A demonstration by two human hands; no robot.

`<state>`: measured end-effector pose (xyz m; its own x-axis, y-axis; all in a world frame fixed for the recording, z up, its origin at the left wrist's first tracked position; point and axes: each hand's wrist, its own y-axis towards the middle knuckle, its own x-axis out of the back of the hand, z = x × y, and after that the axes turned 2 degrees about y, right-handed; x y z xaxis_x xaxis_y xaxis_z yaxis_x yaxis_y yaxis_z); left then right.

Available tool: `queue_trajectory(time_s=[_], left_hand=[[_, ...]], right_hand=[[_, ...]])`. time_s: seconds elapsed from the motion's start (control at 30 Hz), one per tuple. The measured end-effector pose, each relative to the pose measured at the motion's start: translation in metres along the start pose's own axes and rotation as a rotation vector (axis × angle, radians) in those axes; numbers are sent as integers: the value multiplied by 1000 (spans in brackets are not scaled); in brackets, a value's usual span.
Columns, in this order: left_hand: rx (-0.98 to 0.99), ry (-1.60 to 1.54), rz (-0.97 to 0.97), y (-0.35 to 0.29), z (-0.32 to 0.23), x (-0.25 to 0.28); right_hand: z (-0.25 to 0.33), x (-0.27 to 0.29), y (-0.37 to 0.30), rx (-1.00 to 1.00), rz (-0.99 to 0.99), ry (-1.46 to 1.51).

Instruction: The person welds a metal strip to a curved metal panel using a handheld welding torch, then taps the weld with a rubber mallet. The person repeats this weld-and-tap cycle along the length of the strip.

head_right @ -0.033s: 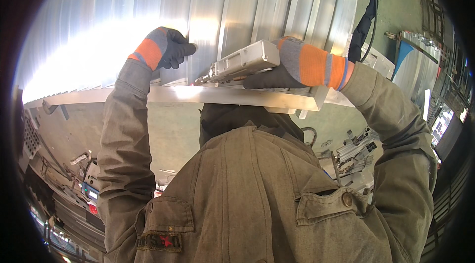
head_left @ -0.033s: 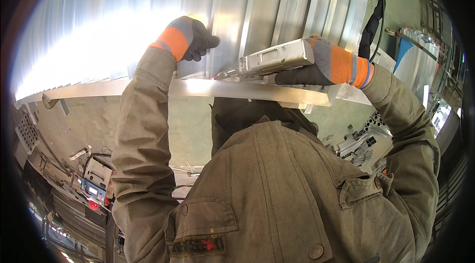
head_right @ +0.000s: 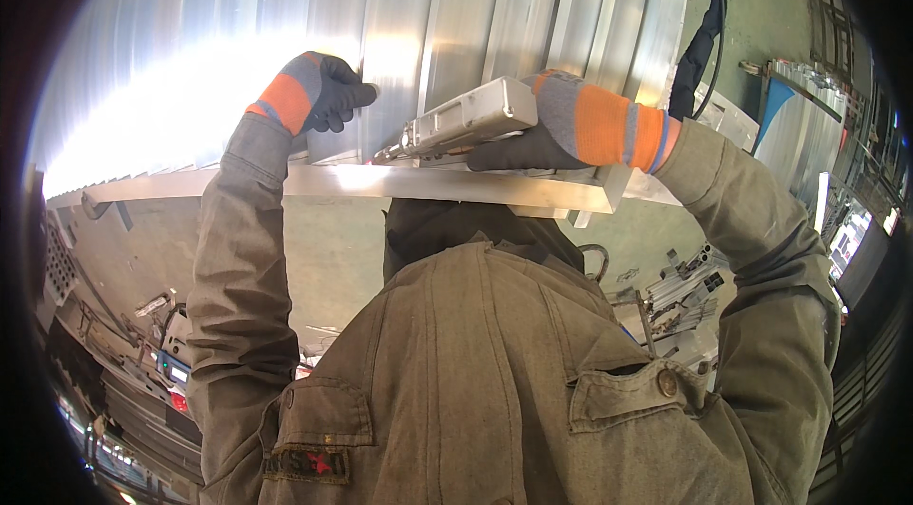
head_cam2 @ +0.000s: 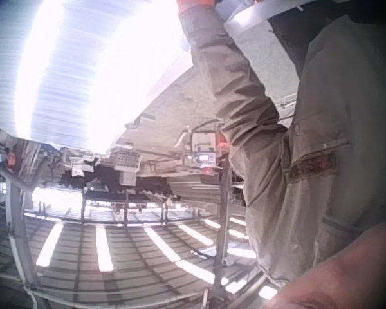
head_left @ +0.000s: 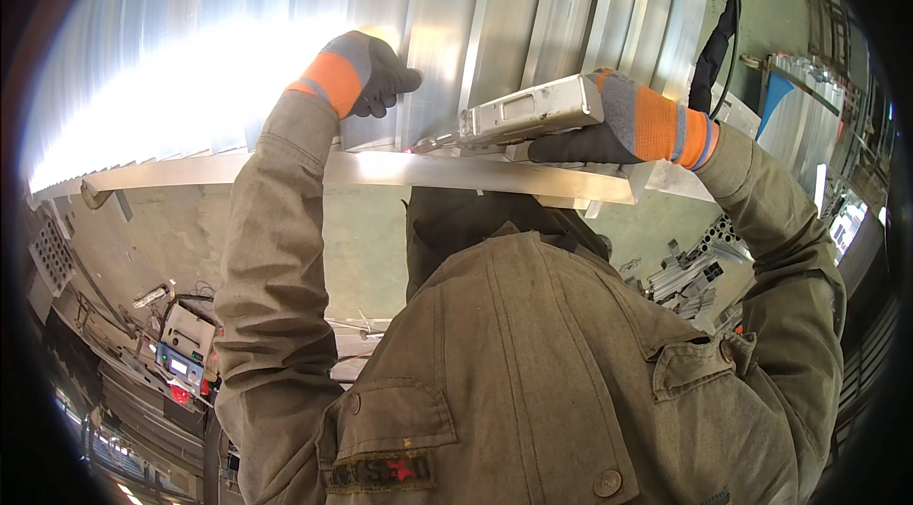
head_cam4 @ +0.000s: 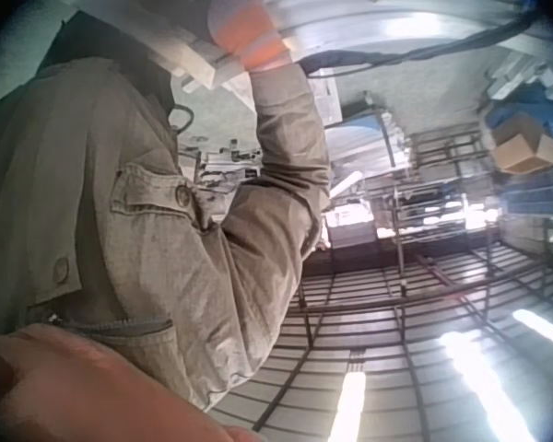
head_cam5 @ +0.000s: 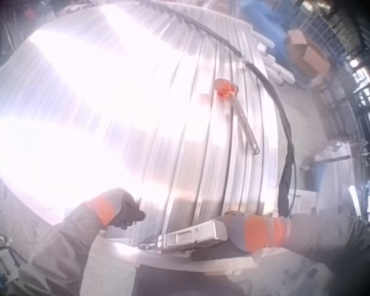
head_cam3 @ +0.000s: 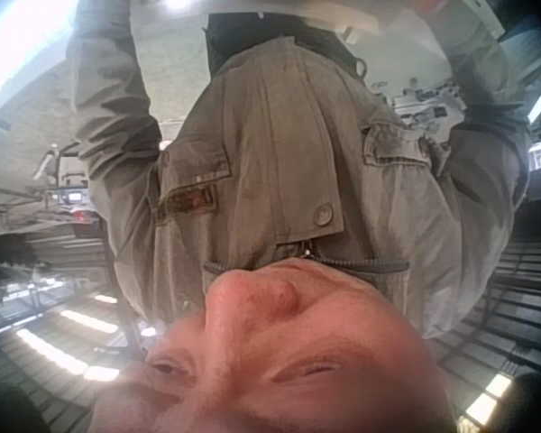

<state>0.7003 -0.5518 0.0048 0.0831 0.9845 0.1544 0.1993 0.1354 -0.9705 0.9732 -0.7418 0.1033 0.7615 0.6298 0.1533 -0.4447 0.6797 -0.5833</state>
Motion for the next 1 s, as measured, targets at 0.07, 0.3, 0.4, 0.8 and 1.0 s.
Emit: queue_trajectory(time_s=[0.07,0.3,0.4,0.8,1.0], left_hand=[[-7,-5,-9,-1,0,0],[25,-39,-2,8,6,0],[-285,490,-294,2,15,-7],[-140,-151,33,8,21,4],[12,39,65,16,7,7]], right_hand=[[3,1,-1,7,-13,-16],[-12,4,-5,-161,91,22],[-22,0,-6,32,-41,-298],[-2,5,-3,-77,55,98],[-28,0,-3,-6,43,419]])
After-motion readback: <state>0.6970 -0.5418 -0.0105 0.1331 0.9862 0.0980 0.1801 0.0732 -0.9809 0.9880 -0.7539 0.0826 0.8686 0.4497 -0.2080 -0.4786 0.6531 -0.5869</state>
